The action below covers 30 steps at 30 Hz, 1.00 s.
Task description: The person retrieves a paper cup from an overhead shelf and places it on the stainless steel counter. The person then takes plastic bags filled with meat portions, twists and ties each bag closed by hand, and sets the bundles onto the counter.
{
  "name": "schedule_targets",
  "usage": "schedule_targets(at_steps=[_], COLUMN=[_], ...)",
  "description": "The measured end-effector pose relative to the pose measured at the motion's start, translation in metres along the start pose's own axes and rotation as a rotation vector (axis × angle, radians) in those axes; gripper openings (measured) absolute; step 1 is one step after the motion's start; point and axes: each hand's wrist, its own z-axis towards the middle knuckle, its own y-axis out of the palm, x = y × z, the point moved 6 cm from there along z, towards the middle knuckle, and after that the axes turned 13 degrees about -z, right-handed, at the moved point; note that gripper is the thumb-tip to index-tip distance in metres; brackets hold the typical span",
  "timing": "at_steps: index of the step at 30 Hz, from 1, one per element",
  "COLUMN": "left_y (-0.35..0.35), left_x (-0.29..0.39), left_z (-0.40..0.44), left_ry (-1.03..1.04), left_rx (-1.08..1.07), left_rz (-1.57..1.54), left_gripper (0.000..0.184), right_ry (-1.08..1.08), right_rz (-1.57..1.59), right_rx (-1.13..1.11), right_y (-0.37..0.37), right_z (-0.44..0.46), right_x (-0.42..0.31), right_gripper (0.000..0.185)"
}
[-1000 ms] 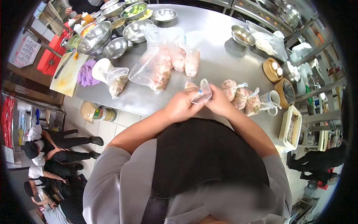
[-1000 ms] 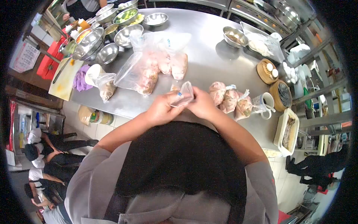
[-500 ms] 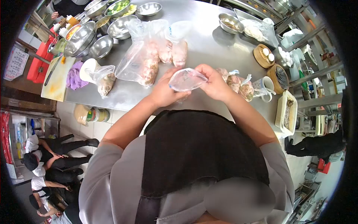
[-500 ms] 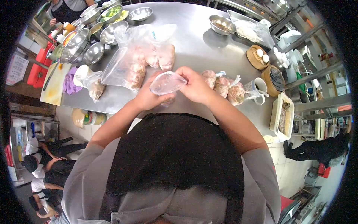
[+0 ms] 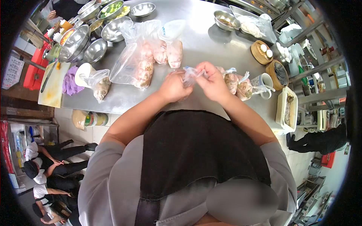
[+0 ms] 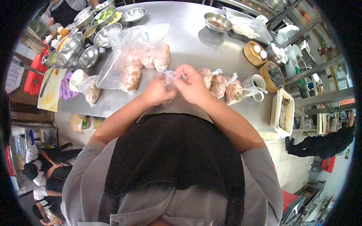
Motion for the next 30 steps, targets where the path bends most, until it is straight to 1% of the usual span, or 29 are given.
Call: schedule_targets(at_steps=[2,3,6,9,11,12,15,16,19,20,22,25,26,28,29,30], left_y=[0.001,0.002,0.003,0.006,0.010,0.010,0.012,0.016,0.016,0.012,0.007,-0.003,-0.006,-0.015,-0.017,-0.018], left_x=[-0.005,-0.004,-0.004,-0.012,-0.016,-0.015,-0.017,-0.018,-0.009,-0.004,0.003,0.012,0.015,0.035,0.045,0.052], left_z=[0.001,0.000,0.000,0.003,0.003,0.003,0.004,0.006,0.005,0.004,0.004,0.000,-0.002,-0.008,-0.012,-0.014], left_ry=[0.039,0.026,-0.011,-0.050,-0.084,-0.048,0.035,0.043,0.065,0.073,0.026,-0.020,-0.028,0.166,0.263,0.316], left_rx=[0.060,0.067,0.066,0.025,-0.007,-0.003,0.013,0.020,0.082,0.112,0.085,0.062,0.054,0.136,0.175,0.199], left_rz=[-0.037,-0.047,-0.058,-0.009,0.058,0.066,0.106,0.126,0.100,0.078,0.071,-0.034,-0.082,-0.014,0.020,0.041], left_gripper=[0.033,0.033,0.034,0.034,0.034,0.033,0.032,0.032,0.031,0.031,0.029,0.027,0.026,0.024,0.023,0.023], right_ry=[0.138,0.208,0.245,0.269,0.119,0.041,-0.022,0.058,0.332,0.332,0.332,0.226,0.293,0.425,0.419,0.413], right_rz=[0.203,0.305,0.288,0.202,0.022,-0.067,-0.109,-0.119,-0.015,0.021,0.094,-0.052,-0.018,0.051,0.033,0.014], right_rx=[-0.009,-0.012,-0.031,-0.058,-0.068,-0.074,-0.247,-0.334,-0.196,-0.144,-0.043,0.084,0.092,0.119,0.131,0.141], right_y=[-0.002,-0.002,-0.003,-0.010,-0.013,-0.012,0.003,0.012,0.012,0.011,0.007,-0.015,-0.021,-0.029,-0.033,-0.037], right_z=[0.001,0.000,-0.005,-0.007,-0.007,-0.006,-0.013,-0.013,-0.013,-0.013,-0.015,-0.008,-0.007,-0.006,-0.007,-0.006], right_x=[0.010,0.015,0.021,0.026,0.013,0.004,-0.009,0.003,0.017,0.016,0.012,0.009,0.017,0.029,0.029,0.022], right_gripper=[0.011,0.010,0.011,0.024,0.038,0.044,0.050,0.036,0.025,0.024,0.024,0.030,0.030,0.030,0.030,0.031])
